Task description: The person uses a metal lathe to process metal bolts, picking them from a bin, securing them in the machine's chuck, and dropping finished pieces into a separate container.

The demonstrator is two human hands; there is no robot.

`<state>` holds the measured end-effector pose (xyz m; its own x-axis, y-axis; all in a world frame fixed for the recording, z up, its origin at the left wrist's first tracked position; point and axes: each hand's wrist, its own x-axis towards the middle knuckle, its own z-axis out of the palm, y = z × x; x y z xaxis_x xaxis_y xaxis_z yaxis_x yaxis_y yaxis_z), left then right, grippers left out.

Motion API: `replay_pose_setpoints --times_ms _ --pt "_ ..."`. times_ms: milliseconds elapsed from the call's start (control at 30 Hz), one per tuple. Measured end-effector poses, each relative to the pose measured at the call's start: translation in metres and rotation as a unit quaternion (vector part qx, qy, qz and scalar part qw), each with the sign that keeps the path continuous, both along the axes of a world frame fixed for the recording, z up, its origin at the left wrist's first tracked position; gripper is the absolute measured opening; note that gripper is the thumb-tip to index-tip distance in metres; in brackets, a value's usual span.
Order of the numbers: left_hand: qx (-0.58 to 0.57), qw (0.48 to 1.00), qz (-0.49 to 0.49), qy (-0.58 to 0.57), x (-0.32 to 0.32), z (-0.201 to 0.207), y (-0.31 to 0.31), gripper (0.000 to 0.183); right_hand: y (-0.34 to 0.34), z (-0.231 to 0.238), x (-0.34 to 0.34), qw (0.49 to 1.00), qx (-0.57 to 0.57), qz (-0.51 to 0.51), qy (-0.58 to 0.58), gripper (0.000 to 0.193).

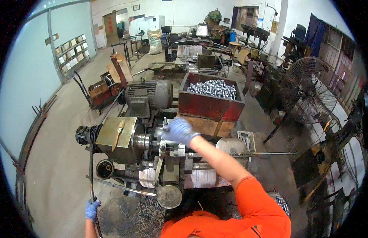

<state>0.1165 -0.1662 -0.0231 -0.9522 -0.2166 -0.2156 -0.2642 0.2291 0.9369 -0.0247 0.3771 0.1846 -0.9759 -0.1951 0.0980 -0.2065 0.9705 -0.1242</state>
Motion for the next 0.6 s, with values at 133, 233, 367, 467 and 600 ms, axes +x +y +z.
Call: replay_pose_setpoints --times_ms 133,233,367,467,600 --pt "-0.138 0.990 -0.008 0.040 -0.022 -0.006 -0.015 0.032 0.067 0.029 -0.014 0.980 -0.070 -0.072 0.170 0.051" --pt "-0.303 0.951 -0.030 0.060 -0.050 0.000 -0.011 0.028 0.070 0.028 -0.006 0.961 -0.075 -0.079 0.254 0.049" --pt "-0.236 0.968 -0.043 0.073 -0.067 0.017 -0.001 0.028 0.062 -0.015 0.061 0.965 -0.160 -0.008 0.210 0.048" --pt "-0.066 0.994 -0.065 0.050 -0.069 0.006 -0.016 0.022 0.082 -0.069 0.132 0.963 -0.210 -0.031 0.165 0.042" --pt "-0.042 0.992 -0.120 -0.019 -0.073 0.012 -0.020 0.033 0.127 -0.138 0.238 0.942 -0.264 -0.170 0.118 0.031"
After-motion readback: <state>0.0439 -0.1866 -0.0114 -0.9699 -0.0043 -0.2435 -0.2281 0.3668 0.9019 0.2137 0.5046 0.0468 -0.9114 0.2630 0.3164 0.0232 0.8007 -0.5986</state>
